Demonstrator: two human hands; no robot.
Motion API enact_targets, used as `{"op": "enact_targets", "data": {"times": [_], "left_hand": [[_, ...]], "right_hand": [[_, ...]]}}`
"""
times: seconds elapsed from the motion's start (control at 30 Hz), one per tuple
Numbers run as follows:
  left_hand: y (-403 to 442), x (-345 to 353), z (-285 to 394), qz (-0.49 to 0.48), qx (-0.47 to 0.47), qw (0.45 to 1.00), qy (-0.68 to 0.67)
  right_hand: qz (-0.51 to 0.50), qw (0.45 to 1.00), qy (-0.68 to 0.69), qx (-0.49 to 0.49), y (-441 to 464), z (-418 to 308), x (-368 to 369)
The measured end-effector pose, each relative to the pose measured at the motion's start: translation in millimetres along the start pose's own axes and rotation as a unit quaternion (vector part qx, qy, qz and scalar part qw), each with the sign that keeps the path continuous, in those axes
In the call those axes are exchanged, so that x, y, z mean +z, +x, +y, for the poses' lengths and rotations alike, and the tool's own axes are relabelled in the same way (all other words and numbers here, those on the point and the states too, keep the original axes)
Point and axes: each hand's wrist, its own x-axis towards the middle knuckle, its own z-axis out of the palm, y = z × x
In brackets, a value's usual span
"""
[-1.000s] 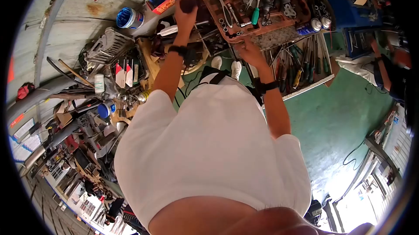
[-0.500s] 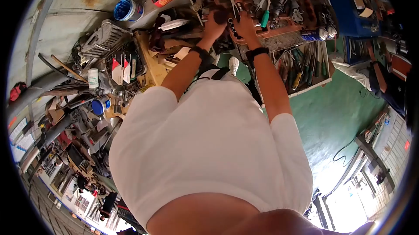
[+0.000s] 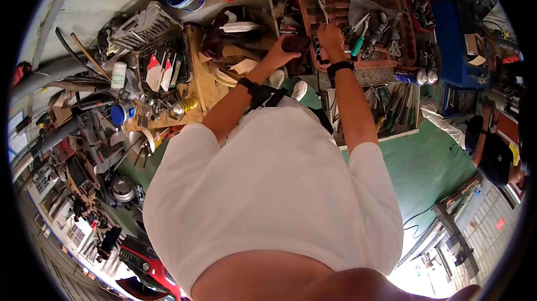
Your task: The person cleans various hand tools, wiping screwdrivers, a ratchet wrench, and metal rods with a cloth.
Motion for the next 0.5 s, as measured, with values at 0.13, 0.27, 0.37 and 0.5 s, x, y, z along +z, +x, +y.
{"op": "enact_targets", "data": {"times": [0.13, 0.27, 0.37, 0.5], "left_hand": [[-7, -7, 19, 0.015, 0.011, 1.0, -0.023], [-10, -19, 42, 0.001, 0.046, 0.994, -0.097], [-14, -15, 74, -0.021, 0.045, 0.98, -0.193], [-20, 11, 124, -0.038, 0.078, 0.939, -0.332]], "right_hand": [[-0.044, 0.999, 0.018, 0.009, 6, 5, -16], [0.007, 0.996, 0.084, -0.025, -17, 24, -26], [-0.183, 0.9, 0.396, 0.011, -68, 30, -69], [-0.281, 0.766, 0.578, -0.029, -125, 24, -104]]}}
